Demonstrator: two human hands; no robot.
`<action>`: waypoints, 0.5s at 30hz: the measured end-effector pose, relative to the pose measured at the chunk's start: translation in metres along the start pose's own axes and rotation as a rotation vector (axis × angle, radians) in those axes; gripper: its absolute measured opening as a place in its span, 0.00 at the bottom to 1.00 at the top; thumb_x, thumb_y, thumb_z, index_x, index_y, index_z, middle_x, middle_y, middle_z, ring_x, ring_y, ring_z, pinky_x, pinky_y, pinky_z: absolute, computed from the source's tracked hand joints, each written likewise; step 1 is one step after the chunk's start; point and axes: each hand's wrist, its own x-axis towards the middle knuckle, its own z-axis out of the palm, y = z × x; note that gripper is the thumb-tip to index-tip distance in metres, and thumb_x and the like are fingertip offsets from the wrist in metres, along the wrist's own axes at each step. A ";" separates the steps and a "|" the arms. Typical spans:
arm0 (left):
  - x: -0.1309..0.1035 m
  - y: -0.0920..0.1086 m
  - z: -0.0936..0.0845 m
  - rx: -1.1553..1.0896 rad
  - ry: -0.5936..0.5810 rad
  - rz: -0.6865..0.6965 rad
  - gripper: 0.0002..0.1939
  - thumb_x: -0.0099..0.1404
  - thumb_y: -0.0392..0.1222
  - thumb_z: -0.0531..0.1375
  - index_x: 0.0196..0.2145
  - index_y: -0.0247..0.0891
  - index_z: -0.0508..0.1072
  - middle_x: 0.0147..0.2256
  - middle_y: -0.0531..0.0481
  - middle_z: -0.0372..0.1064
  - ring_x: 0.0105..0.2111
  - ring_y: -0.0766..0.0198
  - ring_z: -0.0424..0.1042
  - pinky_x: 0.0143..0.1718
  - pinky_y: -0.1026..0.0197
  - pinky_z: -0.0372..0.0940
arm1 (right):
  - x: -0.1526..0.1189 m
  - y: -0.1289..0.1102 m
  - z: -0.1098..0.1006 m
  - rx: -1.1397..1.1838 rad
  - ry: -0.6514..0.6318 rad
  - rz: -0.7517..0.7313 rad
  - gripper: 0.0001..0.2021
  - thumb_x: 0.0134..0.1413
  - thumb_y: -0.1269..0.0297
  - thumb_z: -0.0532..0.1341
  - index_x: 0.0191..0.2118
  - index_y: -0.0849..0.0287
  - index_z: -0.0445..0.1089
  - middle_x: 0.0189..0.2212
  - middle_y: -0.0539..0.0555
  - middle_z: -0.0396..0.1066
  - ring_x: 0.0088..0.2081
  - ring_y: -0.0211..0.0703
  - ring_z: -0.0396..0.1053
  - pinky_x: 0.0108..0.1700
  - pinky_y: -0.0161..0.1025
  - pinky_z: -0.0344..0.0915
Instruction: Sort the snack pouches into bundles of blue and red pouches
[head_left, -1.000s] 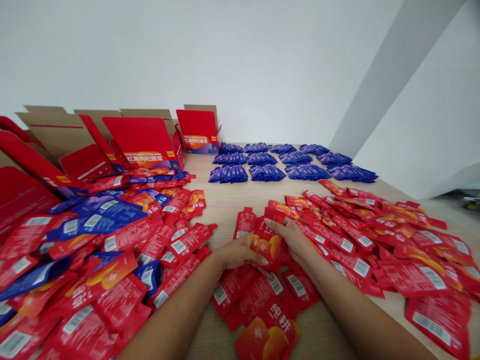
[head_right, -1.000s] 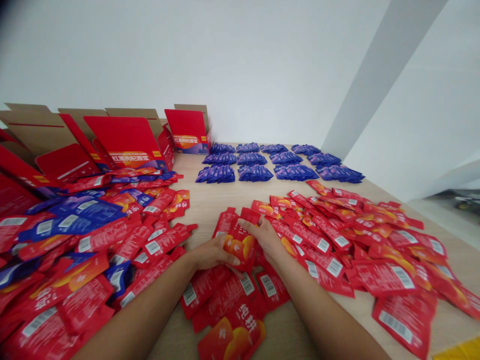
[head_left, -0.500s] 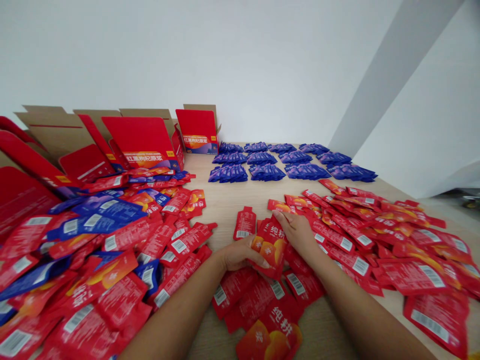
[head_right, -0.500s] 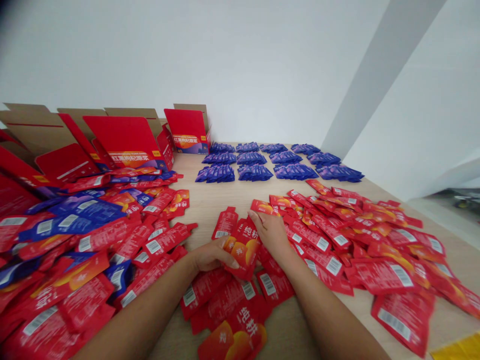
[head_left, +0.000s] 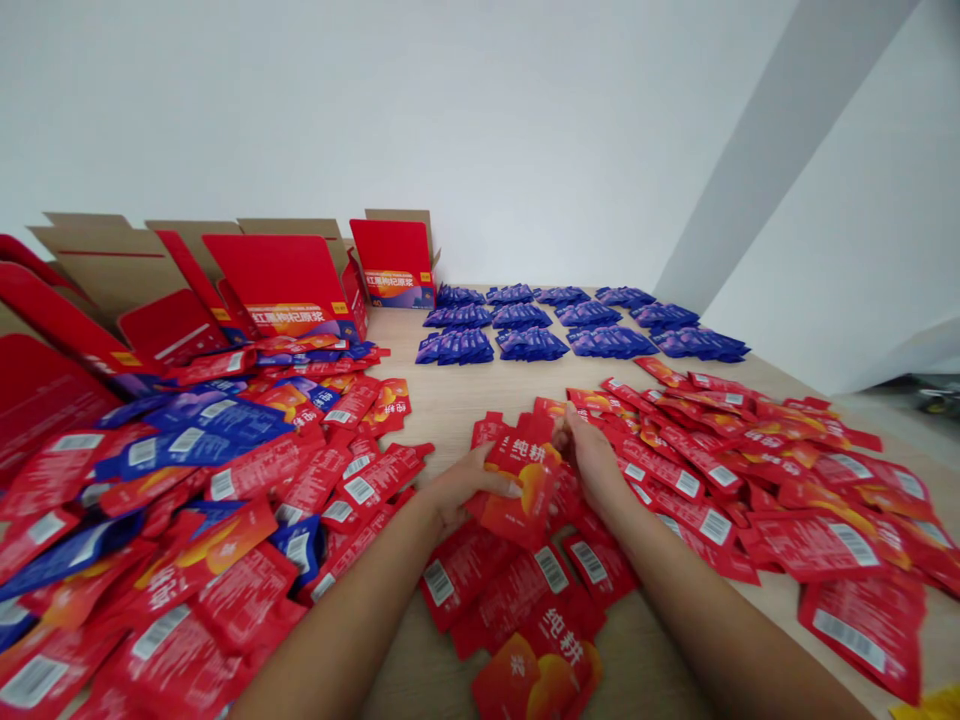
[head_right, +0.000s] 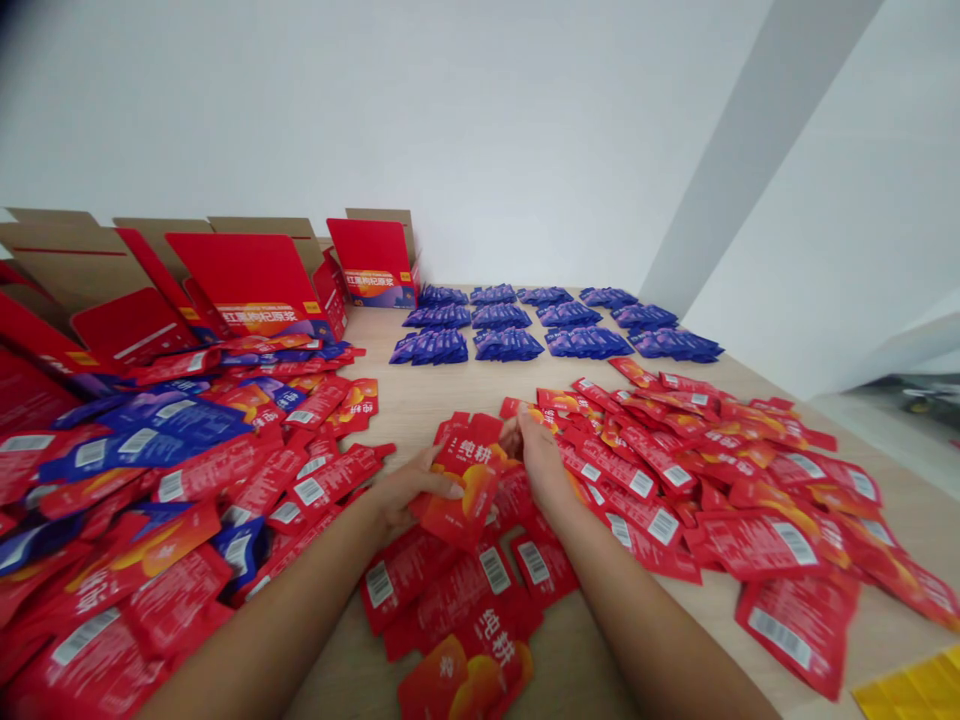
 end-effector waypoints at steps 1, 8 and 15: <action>0.001 0.004 -0.004 -0.036 0.055 0.059 0.25 0.45 0.28 0.65 0.43 0.32 0.71 0.35 0.41 0.76 0.34 0.51 0.76 0.36 0.56 0.70 | 0.001 0.000 0.001 -0.005 -0.012 -0.023 0.25 0.51 0.38 0.49 0.22 0.55 0.66 0.19 0.53 0.70 0.23 0.47 0.68 0.28 0.44 0.63; 0.010 0.030 -0.031 -0.439 0.631 0.413 0.14 0.55 0.28 0.54 0.39 0.27 0.73 0.27 0.44 0.76 0.26 0.61 0.75 0.33 0.61 0.70 | -0.020 0.015 0.032 -0.867 -0.356 -0.482 0.21 0.53 0.65 0.56 0.54 0.59 0.64 0.56 0.63 0.61 0.59 0.53 0.56 0.58 0.52 0.53; 0.014 0.019 -0.037 -0.486 0.666 0.361 0.13 0.53 0.26 0.52 0.35 0.27 0.72 0.23 0.45 0.74 0.23 0.61 0.74 0.29 0.61 0.70 | -0.025 0.014 0.047 -1.413 -0.500 -0.459 0.22 0.60 0.66 0.50 0.59 0.57 0.59 0.59 0.67 0.57 0.60 0.59 0.55 0.57 0.55 0.53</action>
